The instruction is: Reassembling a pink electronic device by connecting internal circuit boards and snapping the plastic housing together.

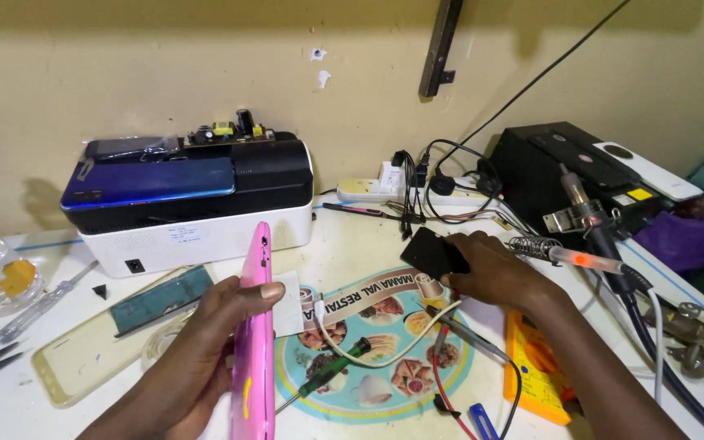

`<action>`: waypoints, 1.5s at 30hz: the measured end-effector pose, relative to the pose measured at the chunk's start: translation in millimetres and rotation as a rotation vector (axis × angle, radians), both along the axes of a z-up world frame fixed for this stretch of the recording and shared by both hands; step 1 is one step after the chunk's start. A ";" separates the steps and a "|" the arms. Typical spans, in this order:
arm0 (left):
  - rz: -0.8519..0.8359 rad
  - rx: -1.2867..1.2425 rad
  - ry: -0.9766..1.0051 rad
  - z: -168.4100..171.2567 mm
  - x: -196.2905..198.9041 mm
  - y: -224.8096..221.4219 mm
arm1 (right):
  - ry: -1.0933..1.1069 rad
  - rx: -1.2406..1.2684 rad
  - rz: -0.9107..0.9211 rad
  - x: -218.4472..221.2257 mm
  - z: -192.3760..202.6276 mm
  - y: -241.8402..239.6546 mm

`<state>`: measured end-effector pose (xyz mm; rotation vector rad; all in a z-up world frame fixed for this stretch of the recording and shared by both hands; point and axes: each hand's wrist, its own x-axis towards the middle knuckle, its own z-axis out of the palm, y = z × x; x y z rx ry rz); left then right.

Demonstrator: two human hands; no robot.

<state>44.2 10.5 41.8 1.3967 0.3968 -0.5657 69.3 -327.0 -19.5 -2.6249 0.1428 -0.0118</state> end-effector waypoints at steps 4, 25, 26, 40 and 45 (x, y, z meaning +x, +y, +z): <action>0.000 0.016 0.003 2.0 -1.5 7.7 | 0.134 -0.065 -0.157 -2.9 10.2 10.5; -0.100 -0.057 -0.019 -5.9 11.2 -1.4 | -0.090 0.356 -0.369 -61.3 -46.7 89.5; -0.104 -0.066 -0.021 -8.7 12.6 -0.9 | -0.083 0.386 -0.377 -60.6 -49.9 88.2; -0.152 -0.176 -0.039 -14.2 8.0 2.4 | 0.016 0.815 -0.462 -72.7 -22.8 101.7; -0.159 -0.214 -0.048 7.6 -0.4 -2.5 | 0.055 0.969 -0.481 -81.8 7.8 105.8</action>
